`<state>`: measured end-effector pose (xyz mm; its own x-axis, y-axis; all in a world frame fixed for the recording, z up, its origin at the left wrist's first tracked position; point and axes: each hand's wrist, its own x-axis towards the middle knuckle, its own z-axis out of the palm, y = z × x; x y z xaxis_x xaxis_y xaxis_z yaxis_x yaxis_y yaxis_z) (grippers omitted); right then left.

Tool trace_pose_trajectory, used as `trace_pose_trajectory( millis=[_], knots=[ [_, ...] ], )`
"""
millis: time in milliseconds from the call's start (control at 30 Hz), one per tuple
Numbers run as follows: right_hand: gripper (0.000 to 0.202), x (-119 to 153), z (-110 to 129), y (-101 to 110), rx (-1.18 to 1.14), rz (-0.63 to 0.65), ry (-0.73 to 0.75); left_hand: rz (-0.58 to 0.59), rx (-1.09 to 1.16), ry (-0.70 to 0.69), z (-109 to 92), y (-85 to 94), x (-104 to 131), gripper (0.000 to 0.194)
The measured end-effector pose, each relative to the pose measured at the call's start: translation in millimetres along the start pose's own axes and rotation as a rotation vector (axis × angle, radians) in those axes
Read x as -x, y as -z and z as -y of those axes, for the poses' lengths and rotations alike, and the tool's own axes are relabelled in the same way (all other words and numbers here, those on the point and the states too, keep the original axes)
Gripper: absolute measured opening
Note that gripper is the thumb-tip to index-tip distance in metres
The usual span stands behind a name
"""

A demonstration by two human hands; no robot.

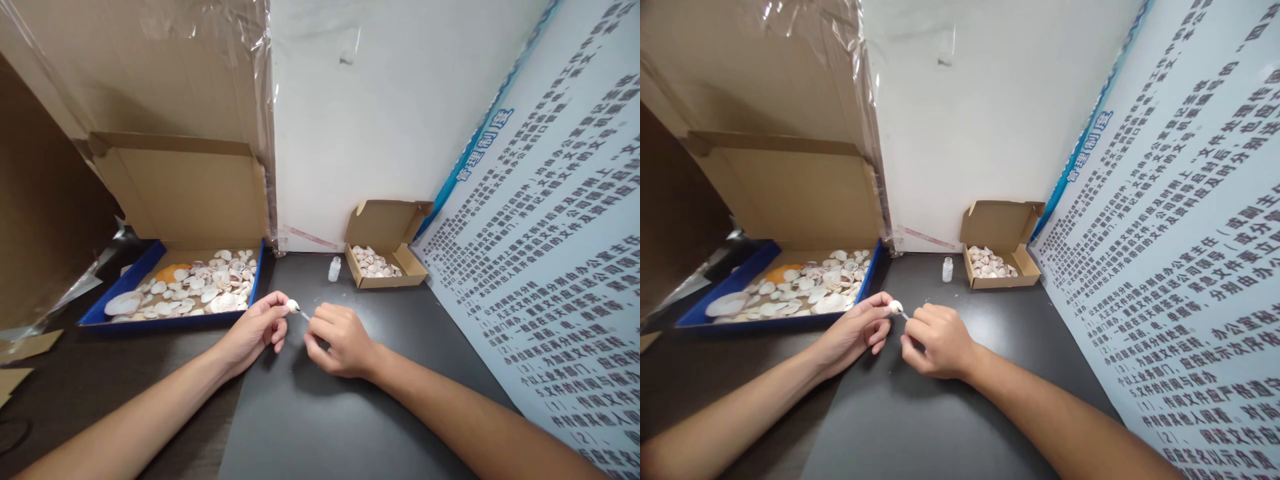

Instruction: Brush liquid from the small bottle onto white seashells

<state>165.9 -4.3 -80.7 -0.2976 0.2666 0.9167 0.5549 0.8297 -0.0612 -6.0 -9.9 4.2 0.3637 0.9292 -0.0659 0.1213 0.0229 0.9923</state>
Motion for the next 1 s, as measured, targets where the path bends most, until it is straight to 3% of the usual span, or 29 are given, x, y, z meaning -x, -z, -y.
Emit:
trace_pose_trajectory(
  millis=[167, 333, 467, 633, 1000],
  knots=[
    [0.023, -0.2, 0.0, -0.6, 0.009, 0.016, -0.067, -0.009, 0.005, -0.009, -0.4, -0.9, 0.7, 0.024],
    [0.023, 0.2, -0.1, -0.9, -0.010, 0.034, -0.007, -0.008, 0.010, -0.003, -1.0, -1.9, 1.2, 0.025],
    [0.024, 0.0, -0.9, 0.0, -0.006, 0.015, -0.079, -0.007, 0.005, -0.008, -1.1, -1.4, 0.9, 0.024],
    [0.023, 0.5, -0.6, 0.0, -0.020, 0.006, -0.022, 0.000, 0.000, -0.007, 0.7, 0.7, -0.2, 0.024],
    [0.023, 1.1, -0.3, -1.3, -0.017, 0.009, -0.055, 0.010, -0.004, -0.010, 1.6, 1.5, -0.4, 0.025]
  ],
)
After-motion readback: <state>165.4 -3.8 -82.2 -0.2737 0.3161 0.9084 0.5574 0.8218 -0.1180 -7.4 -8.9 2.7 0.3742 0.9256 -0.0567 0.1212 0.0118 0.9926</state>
